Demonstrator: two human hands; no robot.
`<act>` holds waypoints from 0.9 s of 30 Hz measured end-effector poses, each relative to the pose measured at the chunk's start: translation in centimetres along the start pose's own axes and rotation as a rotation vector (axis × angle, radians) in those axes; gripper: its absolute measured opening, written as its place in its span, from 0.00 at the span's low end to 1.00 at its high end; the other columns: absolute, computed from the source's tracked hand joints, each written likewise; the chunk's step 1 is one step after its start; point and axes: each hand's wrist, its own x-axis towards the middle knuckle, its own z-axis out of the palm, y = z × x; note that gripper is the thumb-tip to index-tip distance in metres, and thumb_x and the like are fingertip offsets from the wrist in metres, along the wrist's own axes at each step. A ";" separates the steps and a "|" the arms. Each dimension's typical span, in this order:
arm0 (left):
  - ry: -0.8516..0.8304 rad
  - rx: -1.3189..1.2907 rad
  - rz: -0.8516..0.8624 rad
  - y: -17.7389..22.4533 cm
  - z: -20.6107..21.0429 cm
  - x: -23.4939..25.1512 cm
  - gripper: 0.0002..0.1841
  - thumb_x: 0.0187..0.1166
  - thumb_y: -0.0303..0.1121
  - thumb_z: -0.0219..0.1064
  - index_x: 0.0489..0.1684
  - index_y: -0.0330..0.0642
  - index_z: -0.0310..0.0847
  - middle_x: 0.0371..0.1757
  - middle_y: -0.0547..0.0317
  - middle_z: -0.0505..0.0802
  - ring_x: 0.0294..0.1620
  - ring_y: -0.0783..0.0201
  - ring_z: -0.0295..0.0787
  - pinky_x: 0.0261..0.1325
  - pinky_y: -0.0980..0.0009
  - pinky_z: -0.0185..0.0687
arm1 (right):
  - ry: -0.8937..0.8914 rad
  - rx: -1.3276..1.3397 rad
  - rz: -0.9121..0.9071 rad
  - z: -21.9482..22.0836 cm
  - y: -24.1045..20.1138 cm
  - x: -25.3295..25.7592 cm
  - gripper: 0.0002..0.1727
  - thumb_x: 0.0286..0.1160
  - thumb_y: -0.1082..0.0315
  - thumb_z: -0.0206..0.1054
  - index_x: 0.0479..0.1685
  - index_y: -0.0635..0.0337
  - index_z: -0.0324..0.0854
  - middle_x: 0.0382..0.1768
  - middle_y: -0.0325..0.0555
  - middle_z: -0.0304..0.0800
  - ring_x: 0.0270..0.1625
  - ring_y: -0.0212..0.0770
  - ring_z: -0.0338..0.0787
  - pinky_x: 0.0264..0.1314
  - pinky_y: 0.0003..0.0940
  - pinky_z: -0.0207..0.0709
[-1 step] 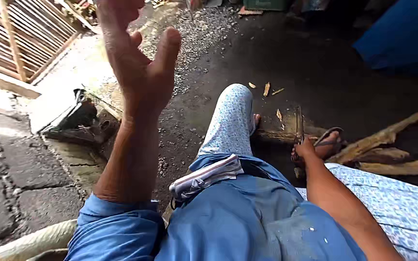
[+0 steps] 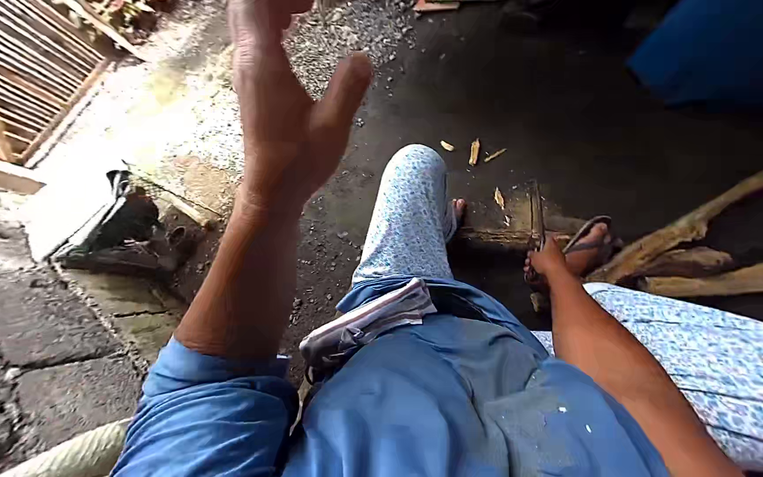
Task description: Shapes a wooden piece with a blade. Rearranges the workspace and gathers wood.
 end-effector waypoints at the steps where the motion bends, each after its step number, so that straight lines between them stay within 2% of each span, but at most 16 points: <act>1: -0.202 0.015 0.000 0.7 3.7 1.4 0.36 0.77 0.51 0.69 0.77 0.32 0.71 0.77 0.39 0.80 0.83 0.53 0.72 0.83 0.55 0.70 | 0.002 0.000 0.014 0.0 0.3 0.2 0.35 0.84 0.73 0.60 0.90 0.65 0.51 0.58 0.73 0.85 0.48 0.63 0.92 0.54 0.60 0.85; 2: -0.388 0.019 0.009 1.4 7.5 2.6 0.37 0.77 0.52 0.71 0.79 0.35 0.71 0.78 0.40 0.80 0.84 0.49 0.71 0.84 0.50 0.67 | 0.004 0.009 0.026 0.1 0.4 0.3 0.35 0.83 0.73 0.60 0.89 0.65 0.52 0.57 0.74 0.85 0.48 0.65 0.92 0.53 0.62 0.84; 4: -0.711 0.045 -0.001 1.9 15.5 3.9 0.36 0.75 0.54 0.74 0.79 0.42 0.75 0.77 0.41 0.80 0.83 0.41 0.70 0.80 0.37 0.67 | -0.003 0.033 0.025 0.2 0.7 0.5 0.35 0.83 0.73 0.60 0.89 0.64 0.51 0.55 0.74 0.86 0.47 0.67 0.93 0.52 0.64 0.85; 6: -0.994 0.088 -0.039 0.9 23.7 3.6 0.36 0.74 0.56 0.75 0.78 0.43 0.77 0.77 0.39 0.80 0.83 0.37 0.69 0.77 0.30 0.67 | -0.008 0.024 0.017 0.3 1.2 0.6 0.39 0.81 0.74 0.60 0.92 0.63 0.47 0.52 0.72 0.88 0.45 0.65 0.93 0.52 0.64 0.86; 9: -1.293 0.132 -0.120 -2.3 33.6 0.6 0.38 0.72 0.55 0.77 0.75 0.36 0.78 0.75 0.32 0.82 0.82 0.31 0.70 0.74 0.25 0.67 | -0.015 -0.014 0.026 0.5 1.5 0.9 0.40 0.82 0.72 0.59 0.93 0.62 0.45 0.53 0.71 0.89 0.46 0.65 0.94 0.53 0.65 0.85; 11: -1.407 0.197 -0.211 -3.9 37.4 -2.5 0.40 0.68 0.54 0.81 0.74 0.35 0.79 0.75 0.31 0.82 0.82 0.30 0.70 0.74 0.23 0.65 | -0.018 0.030 0.034 0.5 1.5 0.6 0.40 0.83 0.73 0.59 0.94 0.61 0.44 0.54 0.73 0.87 0.46 0.67 0.93 0.52 0.66 0.85; 14: -1.463 0.432 -0.255 -5.5 39.7 -6.8 0.42 0.62 0.54 0.84 0.74 0.35 0.79 0.80 0.31 0.77 0.86 0.29 0.64 0.79 0.24 0.59 | -0.025 0.114 0.069 0.8 1.1 0.4 0.36 0.82 0.76 0.59 0.89 0.62 0.48 0.51 0.69 0.89 0.45 0.63 0.94 0.50 0.61 0.87; 16: -1.537 0.561 -0.228 -6.4 41.1 -8.6 0.50 0.62 0.54 0.84 0.84 0.36 0.69 0.85 0.27 0.69 0.88 0.25 0.57 0.79 0.22 0.56 | -0.024 0.163 0.100 1.1 1.0 0.6 0.34 0.82 0.77 0.58 0.88 0.59 0.50 0.50 0.63 0.91 0.44 0.59 0.94 0.49 0.57 0.87; 18: -1.625 0.585 -0.188 -6.0 40.8 -8.4 0.49 0.66 0.52 0.82 0.88 0.37 0.63 0.86 0.27 0.69 0.87 0.25 0.59 0.79 0.23 0.57 | -0.025 0.228 0.135 1.2 0.4 0.5 0.32 0.86 0.76 0.55 0.89 0.57 0.49 0.51 0.61 0.90 0.44 0.55 0.93 0.46 0.54 0.87; 19: -1.689 0.610 -0.157 -5.1 40.2 -7.5 0.47 0.72 0.51 0.77 0.90 0.39 0.60 0.87 0.29 0.68 0.88 0.27 0.58 0.83 0.27 0.55 | -0.012 0.284 0.152 1.2 0.0 0.4 0.32 0.87 0.77 0.54 0.89 0.56 0.50 0.49 0.59 0.89 0.41 0.53 0.92 0.43 0.51 0.86; 20: -1.719 0.615 -0.137 -4.5 39.7 -6.7 0.45 0.75 0.50 0.75 0.91 0.39 0.58 0.86 0.30 0.69 0.88 0.29 0.61 0.83 0.30 0.57 | 0.006 0.342 0.164 1.1 -0.5 0.2 0.32 0.87 0.77 0.53 0.89 0.55 0.51 0.45 0.57 0.87 0.37 0.50 0.90 0.40 0.48 0.85; 21: -1.719 0.605 -0.132 -4.2 39.6 -6.3 0.44 0.77 0.47 0.74 0.90 0.36 0.58 0.84 0.30 0.72 0.85 0.31 0.67 0.80 0.33 0.65 | 0.025 0.397 0.168 1.0 -0.8 0.1 0.31 0.86 0.78 0.53 0.88 0.55 0.53 0.41 0.55 0.85 0.32 0.47 0.88 0.37 0.44 0.85; 22: -1.705 0.582 -0.153 -4.1 39.7 -6.1 0.42 0.77 0.44 0.74 0.89 0.35 0.59 0.82 0.30 0.74 0.83 0.32 0.70 0.78 0.34 0.68 | 0.045 0.454 0.170 0.8 -1.0 0.0 0.30 0.85 0.79 0.53 0.87 0.56 0.55 0.37 0.54 0.83 0.28 0.45 0.87 0.34 0.42 0.85; 25: -1.675 0.567 -0.209 -4.3 40.6 -5.8 0.37 0.77 0.42 0.74 0.86 0.36 0.65 0.80 0.30 0.78 0.81 0.31 0.72 0.78 0.30 0.65 | 0.101 0.614 0.168 -0.2 -0.9 0.0 0.26 0.86 0.79 0.54 0.82 0.56 0.61 0.29 0.49 0.82 0.21 0.41 0.85 0.26 0.38 0.85; 26: -1.674 0.580 -0.197 -4.4 40.9 -5.7 0.35 0.77 0.43 0.73 0.82 0.36 0.70 0.78 0.31 0.80 0.80 0.30 0.73 0.77 0.28 0.64 | 0.110 0.647 0.168 -0.5 -0.8 0.0 0.25 0.87 0.78 0.54 0.82 0.55 0.62 0.28 0.48 0.81 0.20 0.41 0.85 0.25 0.37 0.85; 27: -1.693 0.582 -0.169 -4.4 41.3 -5.6 0.32 0.78 0.45 0.73 0.77 0.35 0.75 0.75 0.31 0.82 0.78 0.31 0.76 0.74 0.27 0.67 | 0.112 0.670 0.167 -0.9 -0.7 0.0 0.24 0.88 0.77 0.54 0.81 0.55 0.62 0.27 0.48 0.80 0.20 0.41 0.85 0.25 0.37 0.85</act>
